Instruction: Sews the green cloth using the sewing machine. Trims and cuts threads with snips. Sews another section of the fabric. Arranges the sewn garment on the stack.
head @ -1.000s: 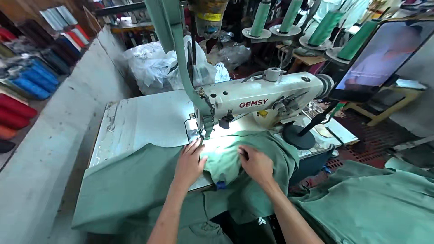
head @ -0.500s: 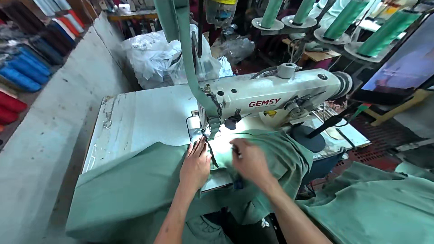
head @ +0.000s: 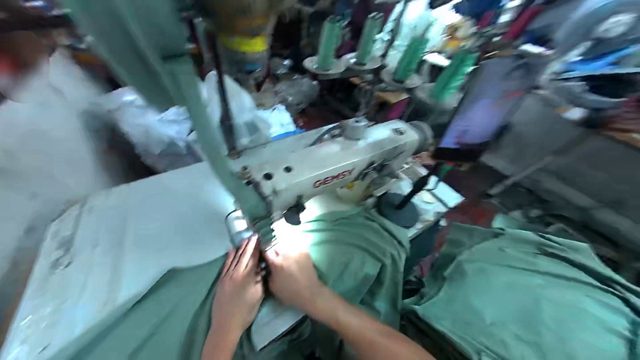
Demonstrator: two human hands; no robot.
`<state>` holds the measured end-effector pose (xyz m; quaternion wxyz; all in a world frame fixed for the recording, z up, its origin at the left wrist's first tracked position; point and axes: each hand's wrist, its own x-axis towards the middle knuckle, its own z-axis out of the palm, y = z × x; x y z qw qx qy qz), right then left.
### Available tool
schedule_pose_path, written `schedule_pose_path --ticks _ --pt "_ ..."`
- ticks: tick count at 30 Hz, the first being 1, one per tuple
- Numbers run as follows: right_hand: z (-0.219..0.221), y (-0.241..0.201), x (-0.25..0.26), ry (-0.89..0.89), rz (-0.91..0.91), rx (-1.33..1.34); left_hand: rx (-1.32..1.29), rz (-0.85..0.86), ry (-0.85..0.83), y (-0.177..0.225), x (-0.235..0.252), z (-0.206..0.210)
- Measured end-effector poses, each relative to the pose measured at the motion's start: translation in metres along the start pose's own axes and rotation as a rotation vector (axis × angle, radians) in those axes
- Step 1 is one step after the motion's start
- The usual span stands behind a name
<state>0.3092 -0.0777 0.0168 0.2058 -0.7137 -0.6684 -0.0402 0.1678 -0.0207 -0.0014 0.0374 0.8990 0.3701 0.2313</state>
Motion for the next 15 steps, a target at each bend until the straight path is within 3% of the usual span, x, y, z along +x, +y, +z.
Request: schedule_pose_path --ticks 3,8,12,15 --pt "-0.008 0.002 -0.006 -0.099 0.012 0.086 -0.011 0.052 0.005 -0.008 0.008 0.002" --pt "-0.039 0.000 -0.007 -0.462 0.075 0.222 -0.094 0.007 -0.015 -0.026 0.031 -0.003" --pt "-0.034 0.004 0.002 -0.382 0.062 0.243 -0.250 -0.276 0.204 0.005 0.029 -0.026" --pt "-0.026 0.007 0.005 -0.275 0.068 0.248 -0.685 -0.514 0.247 0.038 0.011 -0.033"
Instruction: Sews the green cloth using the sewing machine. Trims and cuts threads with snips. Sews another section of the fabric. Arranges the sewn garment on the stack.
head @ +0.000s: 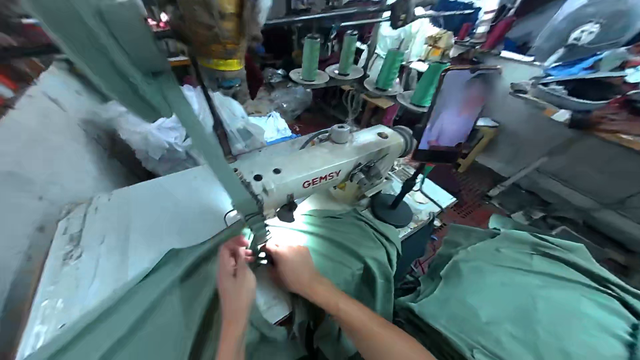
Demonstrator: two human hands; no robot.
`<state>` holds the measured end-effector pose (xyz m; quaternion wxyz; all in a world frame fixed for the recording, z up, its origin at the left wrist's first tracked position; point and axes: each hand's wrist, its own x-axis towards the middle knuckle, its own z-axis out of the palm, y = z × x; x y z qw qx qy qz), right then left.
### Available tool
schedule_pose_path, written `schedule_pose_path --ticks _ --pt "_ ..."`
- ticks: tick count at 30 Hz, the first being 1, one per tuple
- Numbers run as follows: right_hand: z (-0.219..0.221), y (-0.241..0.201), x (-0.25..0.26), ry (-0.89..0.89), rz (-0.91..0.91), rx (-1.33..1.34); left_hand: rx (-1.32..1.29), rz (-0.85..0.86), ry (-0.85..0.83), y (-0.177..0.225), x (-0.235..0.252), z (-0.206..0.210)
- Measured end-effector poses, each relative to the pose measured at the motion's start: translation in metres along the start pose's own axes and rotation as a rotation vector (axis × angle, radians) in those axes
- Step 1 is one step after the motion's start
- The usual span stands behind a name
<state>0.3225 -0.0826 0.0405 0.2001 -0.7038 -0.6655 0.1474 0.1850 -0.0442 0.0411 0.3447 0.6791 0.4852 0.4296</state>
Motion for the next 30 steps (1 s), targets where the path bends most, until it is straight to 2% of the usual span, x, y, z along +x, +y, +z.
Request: schedule_pose_path --ticks 2,5,8,13,17,19,21,23,26,28,30 --pt "0.002 0.007 0.003 0.034 -0.012 -0.004 0.029 -0.066 -0.046 -0.006 -0.015 0.003" --pt "0.010 0.031 0.008 0.135 -0.147 0.003 0.403 0.154 -0.011 -0.023 -0.025 -0.001" --pt "0.018 0.045 0.004 0.224 -0.278 -0.048 0.597 0.242 -0.025 -0.029 -0.028 0.003" --pt "0.018 0.038 0.001 0.238 -0.285 -0.215 0.756 0.259 -0.075 -0.029 -0.027 0.012" --pt "0.020 0.031 0.010 0.241 -0.261 -0.222 0.785 0.226 -0.083 -0.024 -0.016 0.015" --pt "0.011 0.017 0.015 0.104 -0.156 -0.150 0.790 0.206 -0.109 -0.021 -0.005 0.014" --pt "-0.009 -0.002 0.022 -0.146 0.033 -0.056 0.789 0.211 -0.127 -0.022 0.010 0.013" --pt "-0.016 -0.011 0.024 -0.210 0.107 -0.008 0.782 0.150 -0.219 -0.022 0.025 0.009" --pt "0.006 -0.007 0.016 0.008 0.030 -0.131 0.780 0.156 -0.280 -0.031 0.033 0.003" --pt "0.021 0.003 0.011 0.187 -0.089 -0.223 0.800 0.217 -0.279 -0.033 0.021 0.000" --pt "0.025 0.016 0.012 0.257 -0.203 -0.248 0.814 0.249 -0.256 -0.029 0.001 -0.002"
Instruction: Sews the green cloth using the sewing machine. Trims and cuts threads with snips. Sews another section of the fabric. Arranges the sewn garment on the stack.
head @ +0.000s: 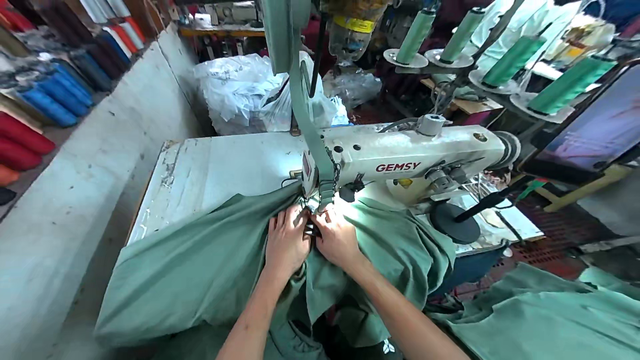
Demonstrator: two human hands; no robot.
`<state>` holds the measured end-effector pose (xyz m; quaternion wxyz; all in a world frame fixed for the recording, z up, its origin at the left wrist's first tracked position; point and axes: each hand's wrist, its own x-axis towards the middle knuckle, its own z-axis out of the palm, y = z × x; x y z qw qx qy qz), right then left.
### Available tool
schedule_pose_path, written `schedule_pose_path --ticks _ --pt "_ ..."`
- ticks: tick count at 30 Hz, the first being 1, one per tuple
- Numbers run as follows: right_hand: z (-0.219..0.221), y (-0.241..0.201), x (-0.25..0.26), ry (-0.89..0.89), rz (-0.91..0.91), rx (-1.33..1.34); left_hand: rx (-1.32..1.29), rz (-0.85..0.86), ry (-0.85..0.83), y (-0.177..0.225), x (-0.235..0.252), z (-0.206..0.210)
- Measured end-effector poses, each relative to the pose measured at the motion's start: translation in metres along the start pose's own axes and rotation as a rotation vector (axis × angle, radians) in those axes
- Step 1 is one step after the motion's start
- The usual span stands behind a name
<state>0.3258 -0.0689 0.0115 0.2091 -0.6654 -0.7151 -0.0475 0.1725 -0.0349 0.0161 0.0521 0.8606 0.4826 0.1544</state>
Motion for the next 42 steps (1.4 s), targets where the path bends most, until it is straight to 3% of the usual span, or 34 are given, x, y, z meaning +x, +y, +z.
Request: schedule_pose_path --ticks 3,6,8,11,15,18,22,25,30,37,42 --pt "0.002 0.024 0.008 -0.018 -0.133 0.078 0.025 0.004 -0.005 0.009 -0.019 -0.001" --pt "-0.014 0.029 0.014 -0.113 -0.113 0.130 0.040 0.011 -0.018 0.013 -0.022 -0.001" --pt "-0.036 0.013 -0.004 -0.165 -0.035 0.172 0.023 0.009 -0.029 0.016 -0.020 -0.004" --pt "-0.044 -0.009 -0.063 -0.078 -0.024 0.237 0.016 -0.025 -0.115 0.020 -0.018 -0.010" --pt "-0.043 0.029 -0.069 -0.085 0.247 0.066 0.055 -0.033 -0.060 0.022 -0.019 -0.003" --pt "-0.070 0.045 -0.035 -0.291 0.418 0.029 0.065 -0.032 -0.042 0.024 -0.018 0.000" --pt "-0.068 0.000 -0.027 -0.264 0.213 0.223 0.050 -0.030 -0.027 0.023 -0.018 -0.001" --pt "-0.042 -0.022 -0.020 -0.368 0.228 0.202 0.040 -0.063 -0.118 0.025 -0.016 -0.009" --pt "-0.015 -0.014 -0.013 -0.211 0.147 0.018 -0.007 -0.047 -0.126 0.013 -0.009 -0.011" --pt "-0.006 0.017 0.003 -0.111 -0.080 0.108 -0.018 0.103 0.121 0.001 0.006 0.001" --pt "0.000 0.028 0.009 -0.034 -0.128 0.120 0.024 -0.234 0.096 0.048 0.012 -0.012"
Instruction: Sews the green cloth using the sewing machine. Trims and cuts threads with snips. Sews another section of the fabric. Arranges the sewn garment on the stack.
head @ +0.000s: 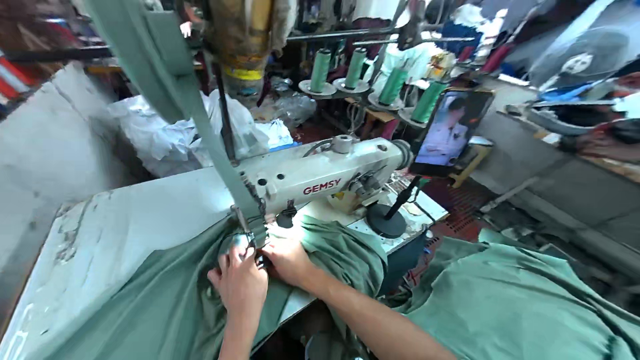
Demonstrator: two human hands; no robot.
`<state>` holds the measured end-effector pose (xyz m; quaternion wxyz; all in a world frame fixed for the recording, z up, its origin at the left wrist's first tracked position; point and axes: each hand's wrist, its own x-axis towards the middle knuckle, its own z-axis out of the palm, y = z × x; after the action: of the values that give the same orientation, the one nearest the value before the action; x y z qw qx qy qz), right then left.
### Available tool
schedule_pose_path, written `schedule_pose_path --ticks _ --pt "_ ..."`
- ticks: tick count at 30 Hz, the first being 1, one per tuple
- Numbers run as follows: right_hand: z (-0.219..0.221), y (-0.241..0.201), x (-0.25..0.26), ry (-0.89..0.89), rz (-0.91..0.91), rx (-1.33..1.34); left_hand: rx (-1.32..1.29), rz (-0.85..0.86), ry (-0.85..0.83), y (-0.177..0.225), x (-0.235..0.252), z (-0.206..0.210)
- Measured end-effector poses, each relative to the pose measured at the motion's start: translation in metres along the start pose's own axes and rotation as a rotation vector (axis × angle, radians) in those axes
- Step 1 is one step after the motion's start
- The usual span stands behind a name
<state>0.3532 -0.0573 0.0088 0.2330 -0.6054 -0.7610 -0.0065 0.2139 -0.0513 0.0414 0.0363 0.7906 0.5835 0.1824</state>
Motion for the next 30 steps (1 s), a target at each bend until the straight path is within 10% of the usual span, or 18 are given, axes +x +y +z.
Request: schedule_pose_path --ticks 16,21,26,30 --pt "0.001 -0.016 -0.005 0.044 0.079 -0.083 -0.108 0.300 0.198 -0.048 0.017 0.026" --pt "-0.013 -0.048 0.010 -0.236 0.224 -0.077 -0.232 0.491 0.045 -0.083 0.068 0.020" --pt "-0.023 -0.062 0.015 -0.391 0.358 -0.044 -0.124 0.312 -0.218 -0.074 0.093 -0.005" --pt "-0.016 -0.055 0.006 -0.285 0.306 -0.052 -0.365 0.141 0.007 -0.063 0.058 -0.001"
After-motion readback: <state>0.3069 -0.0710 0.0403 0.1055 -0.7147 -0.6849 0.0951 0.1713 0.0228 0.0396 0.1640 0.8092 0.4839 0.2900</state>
